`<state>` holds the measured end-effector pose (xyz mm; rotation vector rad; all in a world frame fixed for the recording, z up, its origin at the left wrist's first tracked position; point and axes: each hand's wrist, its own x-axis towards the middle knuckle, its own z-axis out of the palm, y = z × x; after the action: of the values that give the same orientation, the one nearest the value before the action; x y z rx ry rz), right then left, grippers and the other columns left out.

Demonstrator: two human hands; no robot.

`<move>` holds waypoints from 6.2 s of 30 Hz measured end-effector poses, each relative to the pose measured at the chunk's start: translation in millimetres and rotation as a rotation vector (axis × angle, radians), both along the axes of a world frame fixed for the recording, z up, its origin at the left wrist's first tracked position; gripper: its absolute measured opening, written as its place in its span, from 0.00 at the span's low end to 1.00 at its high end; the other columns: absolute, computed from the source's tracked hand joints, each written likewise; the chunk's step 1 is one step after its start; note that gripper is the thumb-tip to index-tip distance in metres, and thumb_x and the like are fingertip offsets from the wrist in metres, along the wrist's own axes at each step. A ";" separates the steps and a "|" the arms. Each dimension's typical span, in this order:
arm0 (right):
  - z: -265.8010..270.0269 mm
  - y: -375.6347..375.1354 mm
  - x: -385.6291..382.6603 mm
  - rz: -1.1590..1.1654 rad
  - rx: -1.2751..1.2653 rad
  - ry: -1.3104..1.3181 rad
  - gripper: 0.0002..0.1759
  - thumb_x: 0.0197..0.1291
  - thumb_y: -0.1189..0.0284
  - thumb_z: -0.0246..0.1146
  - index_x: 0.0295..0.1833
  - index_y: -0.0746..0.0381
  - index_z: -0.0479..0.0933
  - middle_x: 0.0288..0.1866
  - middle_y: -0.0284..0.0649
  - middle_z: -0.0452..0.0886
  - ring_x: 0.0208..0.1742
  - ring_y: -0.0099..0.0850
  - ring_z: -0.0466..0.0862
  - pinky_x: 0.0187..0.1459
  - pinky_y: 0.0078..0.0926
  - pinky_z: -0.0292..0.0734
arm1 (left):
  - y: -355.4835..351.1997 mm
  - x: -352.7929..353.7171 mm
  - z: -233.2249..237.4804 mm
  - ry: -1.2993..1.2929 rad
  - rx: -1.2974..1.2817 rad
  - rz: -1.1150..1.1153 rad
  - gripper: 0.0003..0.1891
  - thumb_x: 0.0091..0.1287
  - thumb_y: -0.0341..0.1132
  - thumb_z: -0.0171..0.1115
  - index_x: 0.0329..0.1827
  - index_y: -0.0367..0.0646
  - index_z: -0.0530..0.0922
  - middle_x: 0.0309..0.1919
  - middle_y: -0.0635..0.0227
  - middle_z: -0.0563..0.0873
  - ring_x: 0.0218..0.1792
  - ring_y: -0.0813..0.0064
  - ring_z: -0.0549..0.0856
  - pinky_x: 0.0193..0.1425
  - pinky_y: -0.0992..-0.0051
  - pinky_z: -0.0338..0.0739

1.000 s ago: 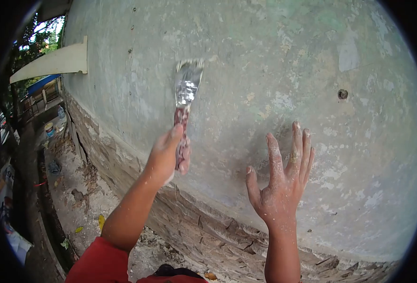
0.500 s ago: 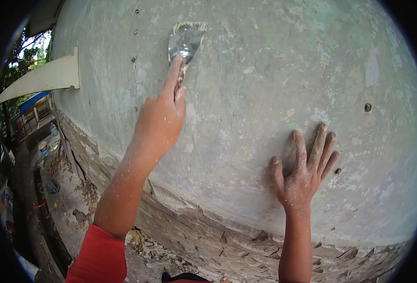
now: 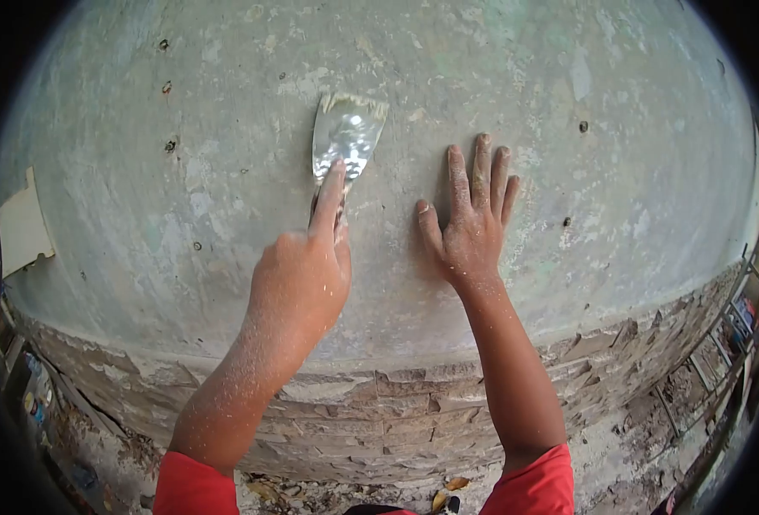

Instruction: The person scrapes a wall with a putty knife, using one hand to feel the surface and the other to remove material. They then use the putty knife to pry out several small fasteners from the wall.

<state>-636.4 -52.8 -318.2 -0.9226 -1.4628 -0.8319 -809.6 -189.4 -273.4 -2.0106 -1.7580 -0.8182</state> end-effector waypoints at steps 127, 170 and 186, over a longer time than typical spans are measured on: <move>76.6 -42.7 513.4 -0.282 -0.526 0.182 0.29 0.67 0.61 0.53 0.74 0.42 0.61 0.32 0.55 0.83 0.35 0.55 0.83 0.39 0.50 0.76 | 163.4 445.7 150.4 0.179 0.616 0.341 0.39 0.73 0.58 0.36 0.79 0.44 0.38 0.79 0.69 0.38 0.79 0.71 0.37 0.81 0.63 0.31; 236.3 56.0 958.9 -0.249 -0.265 0.122 0.23 0.67 0.65 0.52 0.66 0.50 0.72 0.42 0.53 0.84 0.44 0.51 0.84 0.44 0.46 0.79 | 277.3 937.1 158.4 0.232 0.858 0.161 0.47 0.67 0.62 0.47 0.78 0.38 0.43 0.78 0.56 0.41 0.79 0.62 0.38 0.80 0.60 0.30; 320.4 75.5 1010.7 -0.245 -0.245 0.223 0.24 0.66 0.62 0.53 0.67 0.52 0.71 0.49 0.50 0.83 0.46 0.50 0.83 0.47 0.40 0.77 | 293.5 953.4 190.9 0.224 0.963 0.252 0.45 0.64 0.63 0.51 0.78 0.47 0.48 0.79 0.64 0.48 0.79 0.67 0.45 0.81 0.62 0.36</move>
<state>374.3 22.8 2.2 -1.3563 -1.2902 -0.7080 143.9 104.1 -82.6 -1.1571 -1.1103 -1.0296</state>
